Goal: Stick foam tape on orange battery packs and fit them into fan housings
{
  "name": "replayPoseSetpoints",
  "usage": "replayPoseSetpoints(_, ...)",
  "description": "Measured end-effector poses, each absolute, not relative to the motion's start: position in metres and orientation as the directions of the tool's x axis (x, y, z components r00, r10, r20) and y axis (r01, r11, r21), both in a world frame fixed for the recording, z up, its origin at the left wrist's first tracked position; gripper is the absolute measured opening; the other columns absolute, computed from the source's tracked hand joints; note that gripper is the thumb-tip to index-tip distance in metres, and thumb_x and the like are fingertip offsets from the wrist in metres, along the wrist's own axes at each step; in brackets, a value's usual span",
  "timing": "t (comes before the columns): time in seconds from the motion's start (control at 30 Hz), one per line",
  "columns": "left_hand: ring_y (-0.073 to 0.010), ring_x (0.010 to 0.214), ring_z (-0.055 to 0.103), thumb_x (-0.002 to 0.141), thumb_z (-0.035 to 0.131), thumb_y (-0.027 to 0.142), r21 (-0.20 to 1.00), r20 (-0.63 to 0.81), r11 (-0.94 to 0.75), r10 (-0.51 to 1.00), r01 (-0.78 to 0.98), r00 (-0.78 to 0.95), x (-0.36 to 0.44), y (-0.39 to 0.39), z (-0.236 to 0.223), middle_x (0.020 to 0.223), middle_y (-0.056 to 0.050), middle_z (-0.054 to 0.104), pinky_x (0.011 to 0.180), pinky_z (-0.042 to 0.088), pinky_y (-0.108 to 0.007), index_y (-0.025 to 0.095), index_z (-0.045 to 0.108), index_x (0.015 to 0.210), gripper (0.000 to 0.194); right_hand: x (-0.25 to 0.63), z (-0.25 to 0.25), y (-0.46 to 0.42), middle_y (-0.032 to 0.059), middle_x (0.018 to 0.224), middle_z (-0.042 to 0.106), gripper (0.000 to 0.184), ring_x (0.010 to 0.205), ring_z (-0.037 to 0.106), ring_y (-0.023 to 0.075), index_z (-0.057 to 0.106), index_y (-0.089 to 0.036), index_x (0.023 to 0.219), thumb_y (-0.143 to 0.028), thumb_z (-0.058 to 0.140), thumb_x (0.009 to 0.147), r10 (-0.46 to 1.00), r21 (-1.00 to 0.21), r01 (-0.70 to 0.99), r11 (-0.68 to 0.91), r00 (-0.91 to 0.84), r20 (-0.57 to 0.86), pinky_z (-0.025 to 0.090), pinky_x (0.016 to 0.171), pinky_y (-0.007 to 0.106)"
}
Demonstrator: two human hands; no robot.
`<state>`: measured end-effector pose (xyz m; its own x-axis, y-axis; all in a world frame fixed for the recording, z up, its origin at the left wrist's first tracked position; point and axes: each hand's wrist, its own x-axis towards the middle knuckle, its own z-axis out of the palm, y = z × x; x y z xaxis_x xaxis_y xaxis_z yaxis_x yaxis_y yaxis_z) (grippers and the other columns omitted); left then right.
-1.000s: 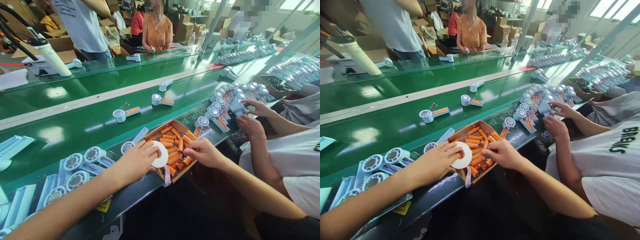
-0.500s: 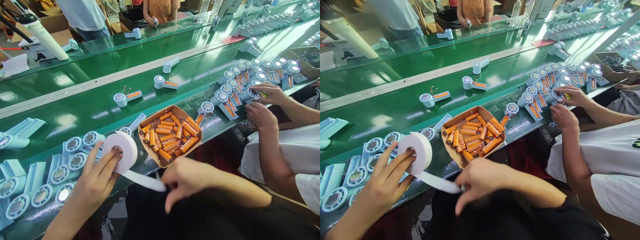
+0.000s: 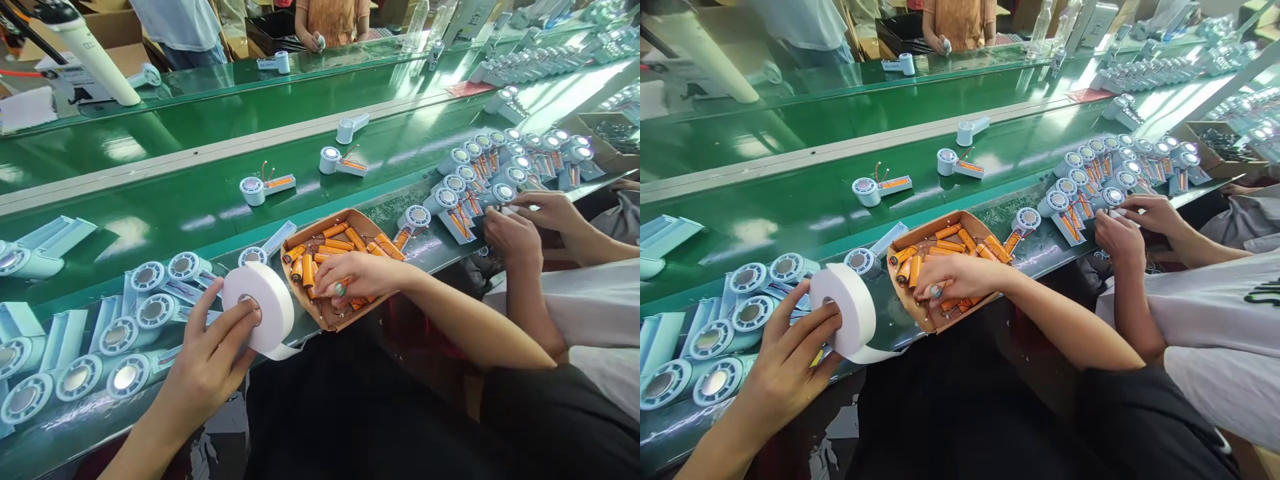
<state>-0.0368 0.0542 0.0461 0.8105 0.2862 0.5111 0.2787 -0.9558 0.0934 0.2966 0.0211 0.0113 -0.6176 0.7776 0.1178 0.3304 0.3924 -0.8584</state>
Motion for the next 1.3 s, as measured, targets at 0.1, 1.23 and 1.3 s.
replayPoseSetpoints(0.1, -0.0396, 0.146, 0.053, 0.091, 0.065, 0.001, 0.076, 0.485, -0.955, 0.287, 0.287, 0.826, -0.037, 0.054, 0.046, 0.123, -0.016, 0.072, 0.122, 0.049, -0.067, 0.011, 0.063, 0.129, 0.039, 0.299, 0.02, 0.009, 0.0092, 0.114, 0.08, 0.046, 0.11, 0.075, 0.0241, 0.068, -0.02, 0.135, -0.038, 0.081, 0.094, 0.946, -0.996, 0.029, 0.09, -0.315, 0.076, 0.06, 0.099, 0.038)
replayPoseSetpoints(1.23, -0.0494, 0.149, 0.047, 0.088, 0.079, 0.009, 0.082, 0.547, -0.897, 0.404, 0.434, 0.733, 0.031, 0.008, 0.035, 0.099, -0.009, 0.077, 0.107, 0.063, -0.058, 0.012, 0.072, 0.128, 0.041, 0.249, 0.018, -0.023, 0.0071, 0.117, 0.08, 0.047, 0.11, 0.078, 0.0266, 0.062, -0.028, 0.118, -0.046, 0.089, 0.083, 0.737, -0.896, -0.318, 0.31, 0.676, 0.015, 0.066, 0.097, 0.047)
replayPoseSetpoints(1.3, -0.0469, 0.151, 0.047, 0.087, 0.079, 0.009, 0.111, 0.522, -0.904, 0.407, 0.413, 0.75, 0.033, 0.018, 0.034, 0.103, -0.01, 0.078, 0.112, 0.06, -0.058, 0.013, 0.073, 0.129, 0.043, 0.298, 0.027, -0.023, 0.0046, 0.123, 0.077, 0.036, 0.121, 0.074, 0.0244, 0.067, -0.029, 0.115, -0.048, 0.083, 0.089, 0.55, -0.887, -0.113, 0.448, 0.817, 0.174, 0.065, 0.101, 0.043)
